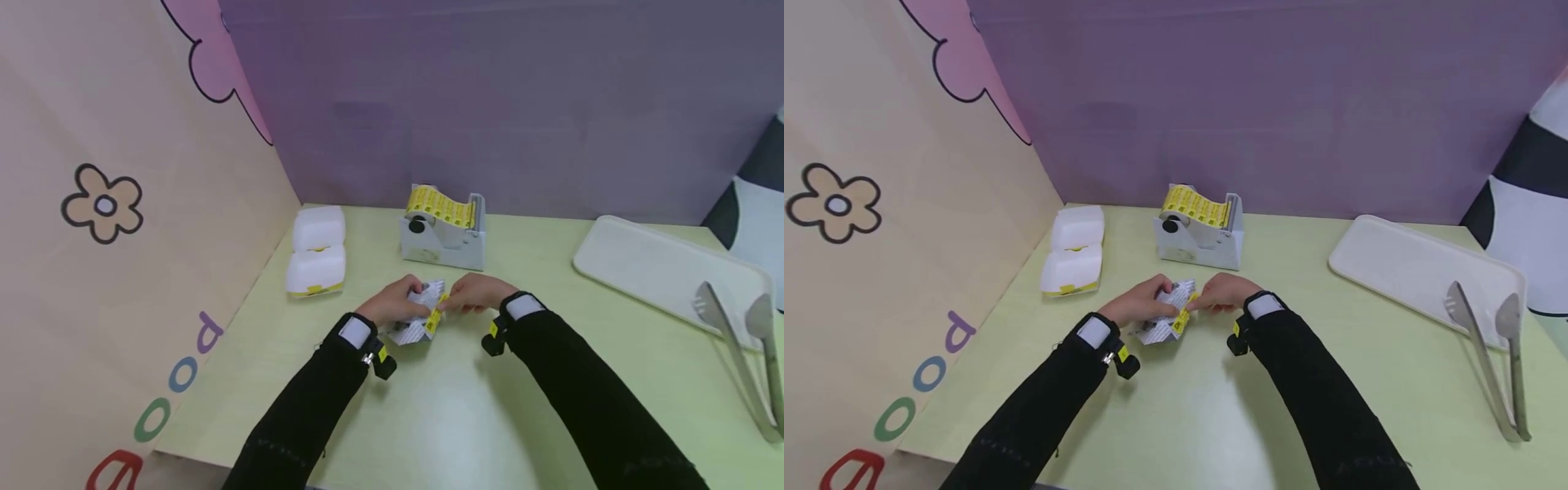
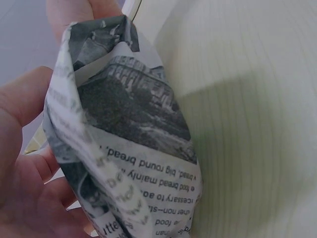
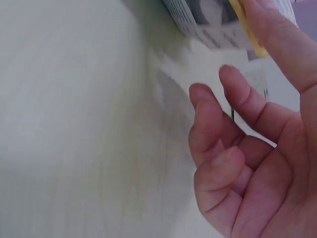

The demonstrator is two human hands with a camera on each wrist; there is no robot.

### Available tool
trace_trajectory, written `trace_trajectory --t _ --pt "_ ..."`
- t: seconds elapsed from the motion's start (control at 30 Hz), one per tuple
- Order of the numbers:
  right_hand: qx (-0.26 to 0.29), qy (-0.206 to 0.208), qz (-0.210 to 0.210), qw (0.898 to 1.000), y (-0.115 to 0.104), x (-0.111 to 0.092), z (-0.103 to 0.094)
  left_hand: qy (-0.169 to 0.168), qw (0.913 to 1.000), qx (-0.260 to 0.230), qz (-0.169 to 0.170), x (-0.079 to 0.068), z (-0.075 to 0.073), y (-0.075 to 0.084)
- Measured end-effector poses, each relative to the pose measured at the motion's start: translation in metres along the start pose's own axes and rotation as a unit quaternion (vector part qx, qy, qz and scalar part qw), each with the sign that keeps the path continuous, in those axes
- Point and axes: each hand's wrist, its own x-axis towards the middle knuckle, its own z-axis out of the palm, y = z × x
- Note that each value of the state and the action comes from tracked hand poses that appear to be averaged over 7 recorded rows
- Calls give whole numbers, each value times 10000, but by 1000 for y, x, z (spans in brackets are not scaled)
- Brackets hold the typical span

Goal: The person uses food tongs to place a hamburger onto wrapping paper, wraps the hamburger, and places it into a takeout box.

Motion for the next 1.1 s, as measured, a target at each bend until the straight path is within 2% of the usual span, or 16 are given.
trace_trajectory --t 0.07,0.2,0.33,0.47,0.57,0.67,0.8,0.93,1.03,1.1 --pt "71 198 42 9998 5 2 -4 -58 10000 -17 10 0 0 0" --pt "-137 655 209 9975 13 0 -7 -203 9998 -14 92 -1 1 -2" --pt "-424 692 185 9965 15 -3 -4 -224 9996 108 105 0 0 -2" --pt "-990 547 -325 9930 7 -7 0 -223 9995 175 160 0 -2 -2" --pt "-1571 484 -924 9821 -1 -9 4 -214 9994 183 217 1 -3 -2" --pt "-1947 696 -1231 9706 -9 -9 7 -221 9993 163 235 0 -4 -2" --pt "-2051 1161 -1029 9664 -11 -9 7 -260 9994 102 210 -1 -4 -1" --pt "-1787 1558 -636 9694 -11 -10 4 -260 9996 79 126 0 -3 -2" --pt "-1713 1633 -443 9706 -12 -14 2 -298 9995 51 68 0 -3 -2" --pt "-1784 1422 -479 9724 -14 -17 1 -302 9995 51 54 0 -4 -2"
